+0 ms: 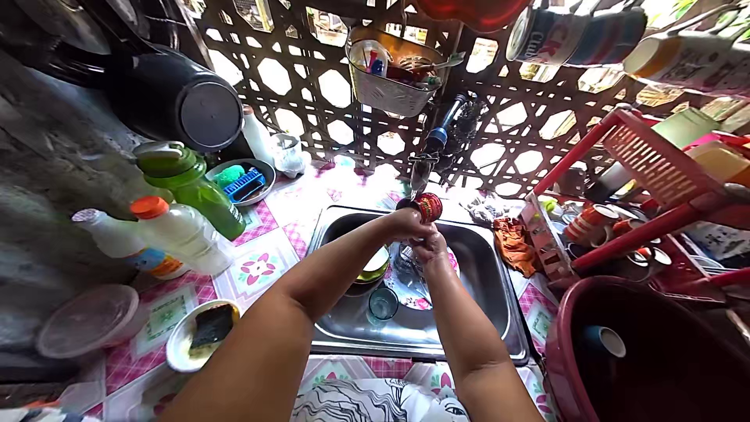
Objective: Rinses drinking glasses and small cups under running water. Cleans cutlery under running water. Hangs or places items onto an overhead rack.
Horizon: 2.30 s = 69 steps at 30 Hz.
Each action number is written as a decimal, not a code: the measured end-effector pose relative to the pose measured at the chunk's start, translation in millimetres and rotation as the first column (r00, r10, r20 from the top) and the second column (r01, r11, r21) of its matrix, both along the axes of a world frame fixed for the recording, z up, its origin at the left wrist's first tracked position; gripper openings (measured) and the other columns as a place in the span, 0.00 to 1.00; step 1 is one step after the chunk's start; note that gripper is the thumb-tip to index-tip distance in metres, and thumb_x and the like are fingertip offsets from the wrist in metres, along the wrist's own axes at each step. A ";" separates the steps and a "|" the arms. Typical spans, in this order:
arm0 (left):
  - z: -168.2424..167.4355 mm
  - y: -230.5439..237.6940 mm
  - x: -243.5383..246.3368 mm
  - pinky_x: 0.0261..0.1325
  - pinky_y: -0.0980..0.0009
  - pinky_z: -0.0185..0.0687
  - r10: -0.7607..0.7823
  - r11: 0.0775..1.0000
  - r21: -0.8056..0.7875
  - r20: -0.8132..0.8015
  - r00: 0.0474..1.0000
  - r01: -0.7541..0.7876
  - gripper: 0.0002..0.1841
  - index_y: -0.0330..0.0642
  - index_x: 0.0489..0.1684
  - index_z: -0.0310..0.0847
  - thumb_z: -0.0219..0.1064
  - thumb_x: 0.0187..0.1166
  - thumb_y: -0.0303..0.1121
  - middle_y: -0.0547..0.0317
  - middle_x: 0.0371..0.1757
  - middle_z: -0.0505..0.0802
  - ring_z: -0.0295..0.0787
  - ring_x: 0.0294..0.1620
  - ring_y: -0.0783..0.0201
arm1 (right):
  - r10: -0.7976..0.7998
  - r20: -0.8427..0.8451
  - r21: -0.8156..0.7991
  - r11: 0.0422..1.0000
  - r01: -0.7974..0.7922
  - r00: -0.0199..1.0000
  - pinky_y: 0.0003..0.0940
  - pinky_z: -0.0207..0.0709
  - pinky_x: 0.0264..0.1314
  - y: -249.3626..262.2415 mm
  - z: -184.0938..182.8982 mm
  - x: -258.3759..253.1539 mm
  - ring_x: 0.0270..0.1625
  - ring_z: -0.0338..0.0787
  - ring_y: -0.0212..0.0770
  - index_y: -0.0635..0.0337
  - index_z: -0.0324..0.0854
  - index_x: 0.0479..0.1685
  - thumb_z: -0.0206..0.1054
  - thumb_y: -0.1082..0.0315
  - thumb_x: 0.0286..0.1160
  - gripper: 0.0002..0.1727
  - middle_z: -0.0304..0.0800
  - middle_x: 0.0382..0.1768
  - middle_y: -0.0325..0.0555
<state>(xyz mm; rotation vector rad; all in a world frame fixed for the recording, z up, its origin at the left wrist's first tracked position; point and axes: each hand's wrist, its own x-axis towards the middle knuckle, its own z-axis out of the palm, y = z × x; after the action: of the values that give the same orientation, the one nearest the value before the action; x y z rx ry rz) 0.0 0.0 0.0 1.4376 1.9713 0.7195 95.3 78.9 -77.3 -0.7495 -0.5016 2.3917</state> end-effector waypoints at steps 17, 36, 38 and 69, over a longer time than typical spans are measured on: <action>-58.7 6.3 7.1 0.52 0.54 0.88 0.252 0.785 -0.140 0.962 0.105 -0.604 0.22 0.42 0.67 0.76 0.49 0.92 0.49 0.49 0.52 0.91 0.90 0.49 0.55 | -0.109 0.656 0.685 0.501 -0.529 0.747 0.56 0.83 0.58 5.5 32.2 69.9 0.55 0.89 0.51 0.64 0.78 0.64 0.66 0.65 0.77 0.19 0.88 0.55 0.59; -87.2 -89.6 53.8 0.81 0.35 0.65 -0.817 0.533 -0.636 -0.215 0.535 0.558 0.23 0.39 0.62 0.88 0.78 0.73 0.43 0.41 0.64 0.91 0.82 0.72 0.39 | -0.096 0.629 0.567 0.735 -0.371 0.771 0.39 0.91 0.55 -5.9 180.3 364.5 0.50 0.94 0.39 0.59 0.79 0.66 0.58 0.68 0.83 0.17 0.93 0.50 0.44; -103.2 -100.2 60.9 0.87 0.33 0.52 -0.837 0.506 -0.710 -0.267 0.477 0.490 0.20 0.40 0.61 0.88 0.74 0.77 0.42 0.44 0.65 0.91 0.81 0.74 0.40 | -0.166 0.703 0.543 0.754 -0.370 0.692 0.40 0.90 0.56 6.7 187.3 409.0 0.52 0.94 0.41 0.60 0.79 0.66 0.57 0.70 0.83 0.17 0.93 0.51 0.45; -128.3 3.1 -17.5 0.34 0.66 0.83 0.262 0.592 -0.252 0.958 -0.112 -0.765 0.17 0.47 0.38 0.71 0.47 0.94 0.45 0.63 0.24 0.80 0.79 0.23 0.65 | -0.431 0.871 0.202 -0.121 -0.972 0.235 0.60 0.80 0.69 63.8 201.2 245.0 0.62 0.90 0.52 0.56 0.84 0.68 0.68 0.56 0.84 0.20 0.90 0.62 0.53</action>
<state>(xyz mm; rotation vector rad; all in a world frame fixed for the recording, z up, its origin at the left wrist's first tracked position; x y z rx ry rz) -17.5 3.1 -128.3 -0.1661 1.1213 1.9377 340.3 142.7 123.9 -1.0873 -3.0723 0.6288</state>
